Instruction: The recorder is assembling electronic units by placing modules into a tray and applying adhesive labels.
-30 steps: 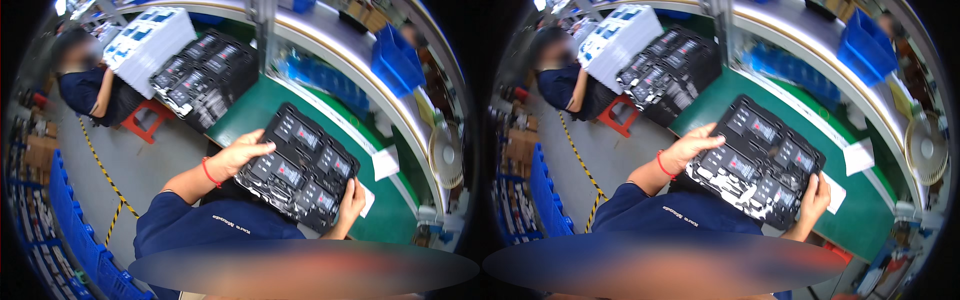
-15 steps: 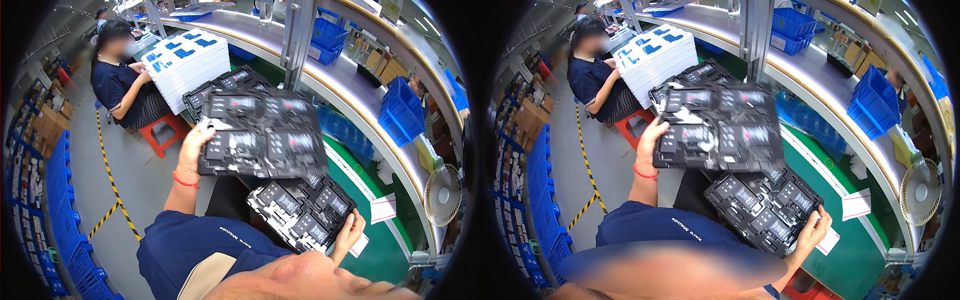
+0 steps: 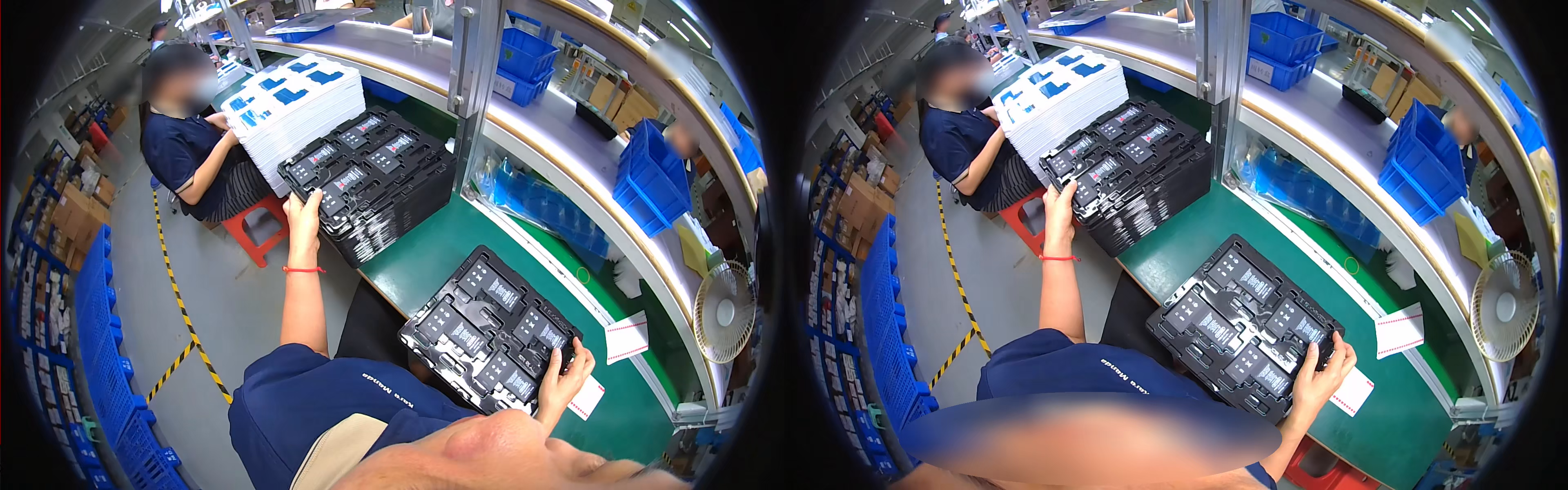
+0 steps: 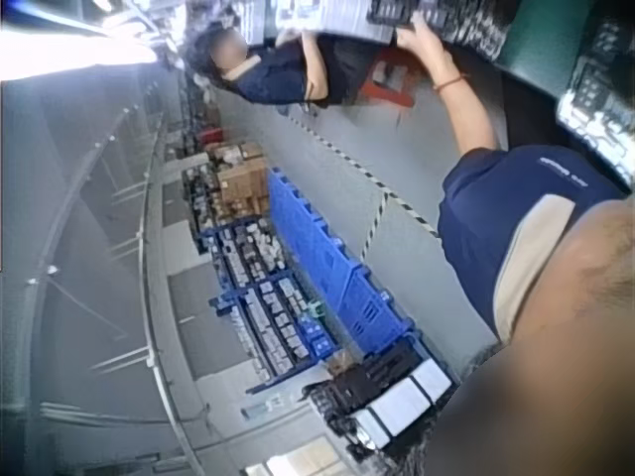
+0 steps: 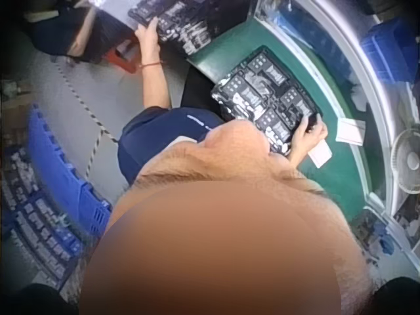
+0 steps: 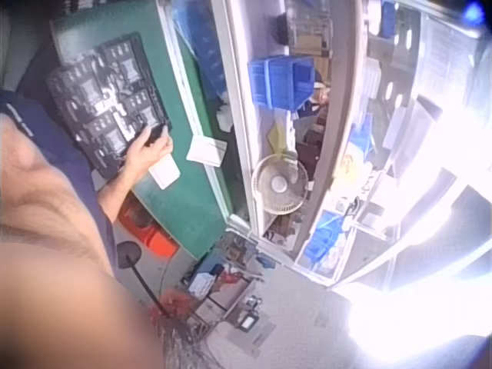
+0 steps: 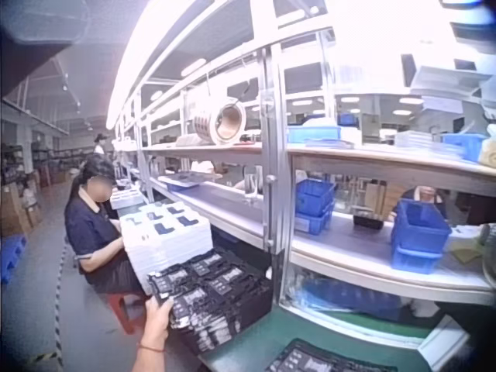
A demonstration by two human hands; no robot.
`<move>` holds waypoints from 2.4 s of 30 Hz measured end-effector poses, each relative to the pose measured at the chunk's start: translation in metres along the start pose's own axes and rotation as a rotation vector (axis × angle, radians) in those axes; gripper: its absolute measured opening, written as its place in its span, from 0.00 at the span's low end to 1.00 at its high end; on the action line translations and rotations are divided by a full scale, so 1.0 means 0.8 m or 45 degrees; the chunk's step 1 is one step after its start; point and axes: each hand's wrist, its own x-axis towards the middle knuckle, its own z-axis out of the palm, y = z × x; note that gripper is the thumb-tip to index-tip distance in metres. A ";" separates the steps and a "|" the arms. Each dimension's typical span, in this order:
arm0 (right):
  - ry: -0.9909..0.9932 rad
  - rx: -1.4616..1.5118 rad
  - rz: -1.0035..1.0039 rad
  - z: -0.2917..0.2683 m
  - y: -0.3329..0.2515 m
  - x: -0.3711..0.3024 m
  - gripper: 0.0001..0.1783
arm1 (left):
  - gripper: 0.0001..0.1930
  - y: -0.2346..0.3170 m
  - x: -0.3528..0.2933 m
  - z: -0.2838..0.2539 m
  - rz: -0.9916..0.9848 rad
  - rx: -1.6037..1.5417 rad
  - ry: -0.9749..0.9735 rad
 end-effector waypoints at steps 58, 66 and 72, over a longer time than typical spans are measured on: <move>-0.259 0.519 0.518 -0.161 0.192 0.039 0.02 | 0.19 0.064 -0.175 0.211 1.004 0.454 -1.889; -0.579 0.735 -0.086 -0.057 -0.041 0.117 0.04 | 0.09 0.037 -0.192 0.211 0.911 0.294 -1.562; -0.914 0.648 -0.108 0.054 -0.117 0.139 0.06 | 0.06 0.034 -0.195 0.218 0.863 0.272 -1.597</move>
